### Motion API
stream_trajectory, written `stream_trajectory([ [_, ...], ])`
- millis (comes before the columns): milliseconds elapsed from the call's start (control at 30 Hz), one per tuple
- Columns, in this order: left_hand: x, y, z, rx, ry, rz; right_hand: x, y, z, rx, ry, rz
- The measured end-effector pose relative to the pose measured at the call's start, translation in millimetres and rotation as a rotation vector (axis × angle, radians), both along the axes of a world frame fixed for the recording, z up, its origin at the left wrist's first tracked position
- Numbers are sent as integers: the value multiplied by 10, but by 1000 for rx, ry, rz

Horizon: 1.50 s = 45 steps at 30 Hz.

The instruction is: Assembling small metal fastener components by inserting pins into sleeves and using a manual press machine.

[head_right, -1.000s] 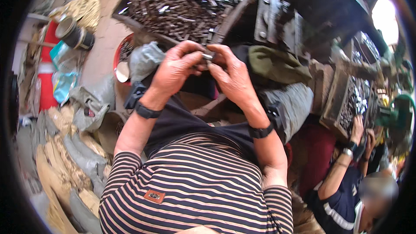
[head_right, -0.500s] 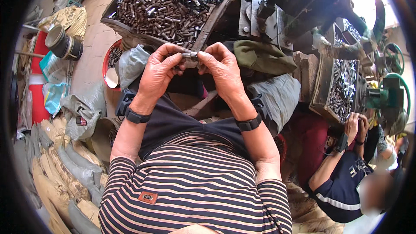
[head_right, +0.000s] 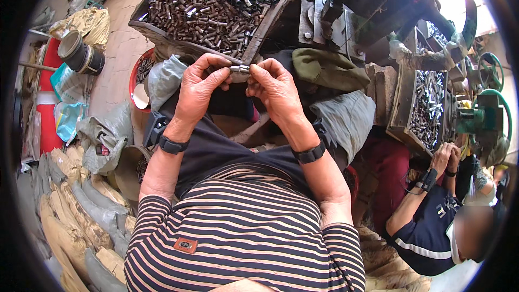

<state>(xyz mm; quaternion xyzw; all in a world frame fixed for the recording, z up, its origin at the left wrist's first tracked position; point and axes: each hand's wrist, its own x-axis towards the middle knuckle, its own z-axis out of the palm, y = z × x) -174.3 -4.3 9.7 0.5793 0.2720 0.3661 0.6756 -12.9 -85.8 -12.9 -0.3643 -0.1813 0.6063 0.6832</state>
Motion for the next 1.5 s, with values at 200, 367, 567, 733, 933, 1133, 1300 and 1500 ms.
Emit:
stream_trajectory([
  [200, -13, -46, -23, -22, -34, 17, -45, -35, -27, 11, -27, -14],
  [367, -34, -49, -35, -32, -59, 12, -87, -59, -20, -20, 79, -12],
  [567, -64, -50, -22, 32, -9, 8, -132, -58, -30, 14, 14, -23],
  [733, -152, -26, 93, 730, 214, 36, -119, -80, -13, -67, 17, 64],
  [933, -213, -73, 85, 55, 24, -427, 69, -203, 37, 41, -29, 360],
  [1133, -286, -62, 43, -28, -86, -281, -156, -120, 107, 0, -37, 303],
  [1300, -463, 74, -16, -84, -172, -119, -503, 116, 235, -56, -213, 315],
  [1500, -697, 206, -4, -242, -202, -287, -632, 221, 304, 22, -169, 531],
])
